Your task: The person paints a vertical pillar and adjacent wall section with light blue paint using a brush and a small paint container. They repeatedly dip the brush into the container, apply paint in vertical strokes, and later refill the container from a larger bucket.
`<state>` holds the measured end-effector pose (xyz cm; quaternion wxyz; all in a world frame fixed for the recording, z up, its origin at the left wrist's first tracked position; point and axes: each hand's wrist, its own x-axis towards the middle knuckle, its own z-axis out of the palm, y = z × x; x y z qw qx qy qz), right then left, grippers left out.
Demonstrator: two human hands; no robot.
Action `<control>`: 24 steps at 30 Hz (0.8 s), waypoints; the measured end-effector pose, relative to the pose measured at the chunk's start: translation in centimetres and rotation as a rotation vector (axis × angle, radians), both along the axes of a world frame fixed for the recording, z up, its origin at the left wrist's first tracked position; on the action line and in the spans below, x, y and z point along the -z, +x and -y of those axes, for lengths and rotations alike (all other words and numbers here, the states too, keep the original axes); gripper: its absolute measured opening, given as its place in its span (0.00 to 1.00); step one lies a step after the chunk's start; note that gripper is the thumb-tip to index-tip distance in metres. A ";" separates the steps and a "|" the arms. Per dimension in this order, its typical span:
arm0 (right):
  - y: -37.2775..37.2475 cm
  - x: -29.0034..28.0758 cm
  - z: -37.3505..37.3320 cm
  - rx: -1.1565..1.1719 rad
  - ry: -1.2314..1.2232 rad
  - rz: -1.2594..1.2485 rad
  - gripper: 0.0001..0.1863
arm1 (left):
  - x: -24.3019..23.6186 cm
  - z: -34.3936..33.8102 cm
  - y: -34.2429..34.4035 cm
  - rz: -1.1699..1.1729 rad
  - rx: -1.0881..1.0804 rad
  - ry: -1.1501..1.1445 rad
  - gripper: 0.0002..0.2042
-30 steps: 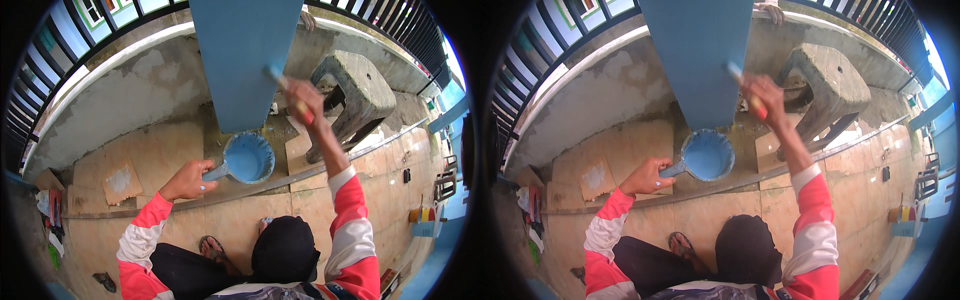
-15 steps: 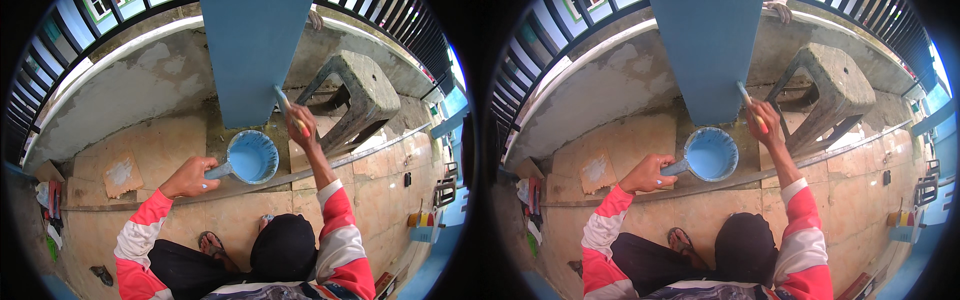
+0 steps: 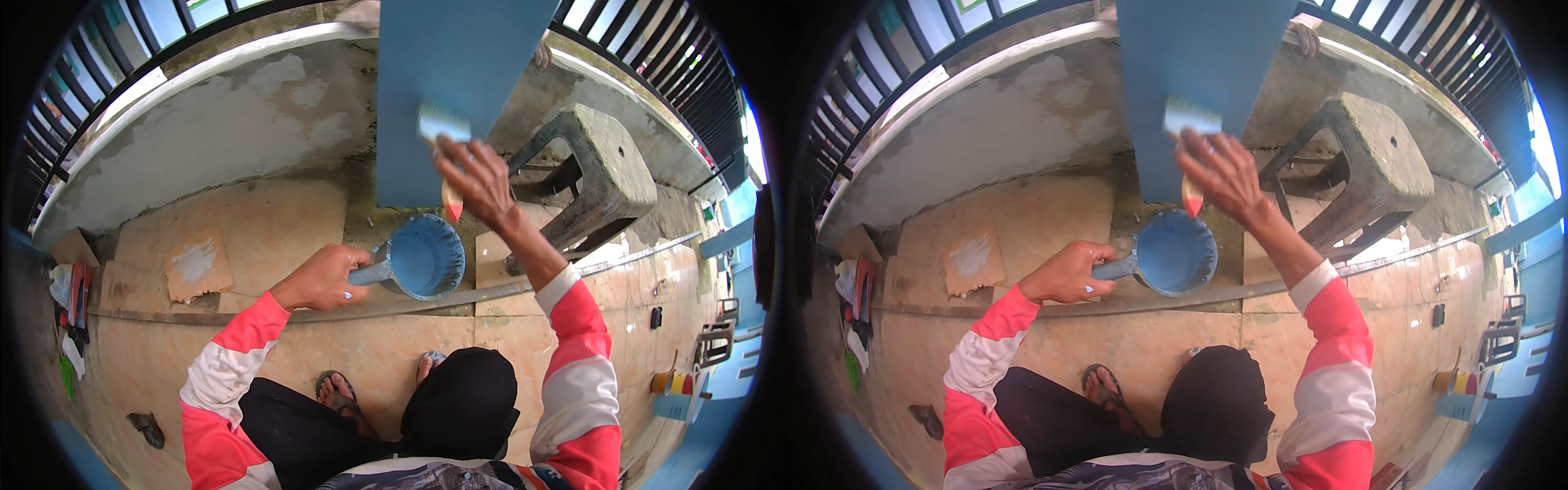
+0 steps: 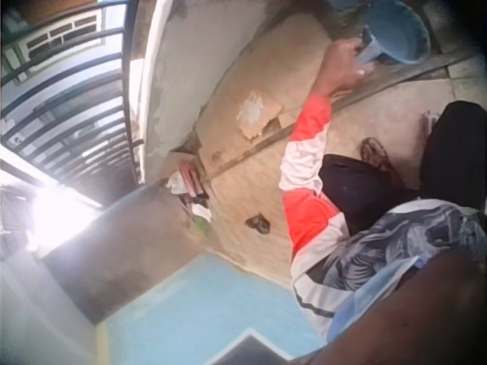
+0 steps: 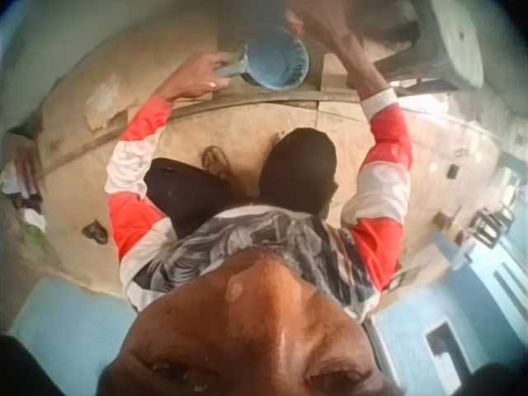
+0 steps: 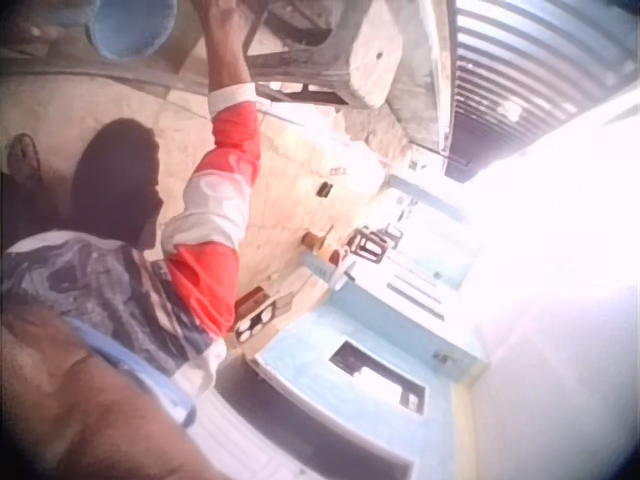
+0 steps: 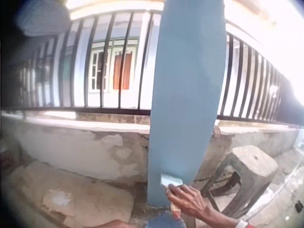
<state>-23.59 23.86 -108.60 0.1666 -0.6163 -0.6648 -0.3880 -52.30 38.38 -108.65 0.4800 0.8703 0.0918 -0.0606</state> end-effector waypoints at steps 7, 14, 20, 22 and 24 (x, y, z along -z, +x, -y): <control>1.8 -11.5 -5.4 -0.180 -0.089 -0.063 0.15 | 0.8 -0.5 -0.7 0.098 0.107 0.092 0.14; -3.0 -22.8 -9.3 -0.115 0.417 0.251 0.08 | 1.8 -1.0 -0.9 0.147 0.110 0.119 0.14; -0.7 -3.6 -7.6 -0.166 -0.063 0.328 0.23 | 2.8 -0.8 -0.5 0.192 0.159 0.120 0.14; -3.0 -1.2 -7.1 -0.091 -0.347 0.082 0.20 | 2.9 -1.1 -1.3 0.141 0.162 0.144 0.14; -3.9 -1.0 -7.0 0.052 -0.612 -0.225 0.19 | 2.8 -1.2 -1.7 0.123 0.162 0.144 0.14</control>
